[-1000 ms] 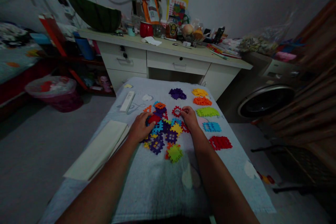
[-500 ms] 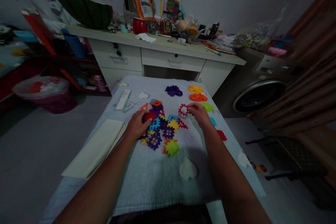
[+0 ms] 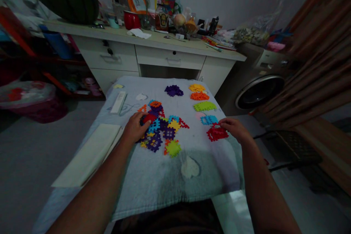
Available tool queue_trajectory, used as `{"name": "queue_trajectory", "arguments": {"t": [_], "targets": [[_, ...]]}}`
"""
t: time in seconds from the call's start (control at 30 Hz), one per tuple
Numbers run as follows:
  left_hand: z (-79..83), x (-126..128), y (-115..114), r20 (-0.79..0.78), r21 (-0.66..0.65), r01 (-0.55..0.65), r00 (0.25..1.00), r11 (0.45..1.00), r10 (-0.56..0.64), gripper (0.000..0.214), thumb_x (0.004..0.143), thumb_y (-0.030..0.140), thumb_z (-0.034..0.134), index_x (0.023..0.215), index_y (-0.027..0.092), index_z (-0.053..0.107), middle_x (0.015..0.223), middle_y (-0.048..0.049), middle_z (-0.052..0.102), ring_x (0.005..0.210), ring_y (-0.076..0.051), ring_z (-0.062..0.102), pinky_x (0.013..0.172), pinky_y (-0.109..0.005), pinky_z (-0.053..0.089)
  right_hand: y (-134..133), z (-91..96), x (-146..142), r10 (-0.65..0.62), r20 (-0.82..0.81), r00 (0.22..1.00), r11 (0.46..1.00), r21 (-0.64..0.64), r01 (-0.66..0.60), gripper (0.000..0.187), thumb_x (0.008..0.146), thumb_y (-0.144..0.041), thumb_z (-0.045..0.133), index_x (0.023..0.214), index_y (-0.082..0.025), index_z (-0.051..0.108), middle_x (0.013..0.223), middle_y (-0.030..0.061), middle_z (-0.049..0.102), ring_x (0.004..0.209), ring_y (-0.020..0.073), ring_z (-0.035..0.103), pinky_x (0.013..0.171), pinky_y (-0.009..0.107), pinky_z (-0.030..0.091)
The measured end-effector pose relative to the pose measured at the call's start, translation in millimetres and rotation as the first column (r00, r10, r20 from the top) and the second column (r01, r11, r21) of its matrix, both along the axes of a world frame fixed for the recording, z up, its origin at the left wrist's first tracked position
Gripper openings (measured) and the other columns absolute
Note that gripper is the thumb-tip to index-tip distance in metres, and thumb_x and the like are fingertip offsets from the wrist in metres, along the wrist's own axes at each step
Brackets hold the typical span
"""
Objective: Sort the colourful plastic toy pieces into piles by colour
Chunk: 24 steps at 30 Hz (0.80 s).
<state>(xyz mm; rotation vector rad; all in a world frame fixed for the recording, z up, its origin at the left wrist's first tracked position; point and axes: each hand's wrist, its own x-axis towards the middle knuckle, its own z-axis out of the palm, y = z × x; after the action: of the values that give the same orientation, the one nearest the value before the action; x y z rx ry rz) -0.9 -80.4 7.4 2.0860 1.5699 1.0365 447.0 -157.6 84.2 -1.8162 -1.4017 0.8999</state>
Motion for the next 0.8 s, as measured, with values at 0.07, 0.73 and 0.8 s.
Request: {"name": "queue_trajectory", "arguments": {"t": [0.07,0.73,0.8], "targets": [[1.3,0,0,0.0,-0.004,0.003,1.0,1.0,-0.003,0.042,0.082,0.048,0.054,0.111,0.018,0.061,0.117,-0.0108,0.063,0.113,-0.029,0.058,0.101,-0.045,0.045,-5,-5.3,2,-0.015,-0.01,1.0,0.999,-0.036,0.015,0.018,0.067,-0.031,0.062,0.076,-0.018,0.07,0.062,0.0008,0.065,0.057,0.0138,0.056,0.054,0.024,0.043],[0.7,0,-1,0.008,-0.016,-0.008,1.0,1.0,0.008,0.041,0.081,0.046,0.055,0.112,0.02,0.061,0.116,-0.0095,0.062,0.112,-0.028,0.058,0.101,-0.043,0.046,17,-0.8,-67,0.133,0.47,0.873,0.96,0.158,-0.231,0.02,0.08,-0.02,0.061,0.097,-0.02,0.07,0.093,0.0059,0.068,0.083,0.0183,0.061,0.081,0.031,0.046],[-0.8,0,0,0.003,-0.013,-0.003,1.0,1.0,0.003,0.041,0.082,0.046,0.054,0.112,0.019,0.061,0.116,-0.0096,0.062,0.113,-0.028,0.058,0.102,-0.043,0.045,24,-3.5,-95,0.239,0.454,0.858,0.933,0.136,-0.332,0.02,0.082,-0.019,0.061,0.1,-0.018,0.069,0.096,0.007,0.068,0.085,0.0182,0.061,0.081,0.03,0.046]]}}
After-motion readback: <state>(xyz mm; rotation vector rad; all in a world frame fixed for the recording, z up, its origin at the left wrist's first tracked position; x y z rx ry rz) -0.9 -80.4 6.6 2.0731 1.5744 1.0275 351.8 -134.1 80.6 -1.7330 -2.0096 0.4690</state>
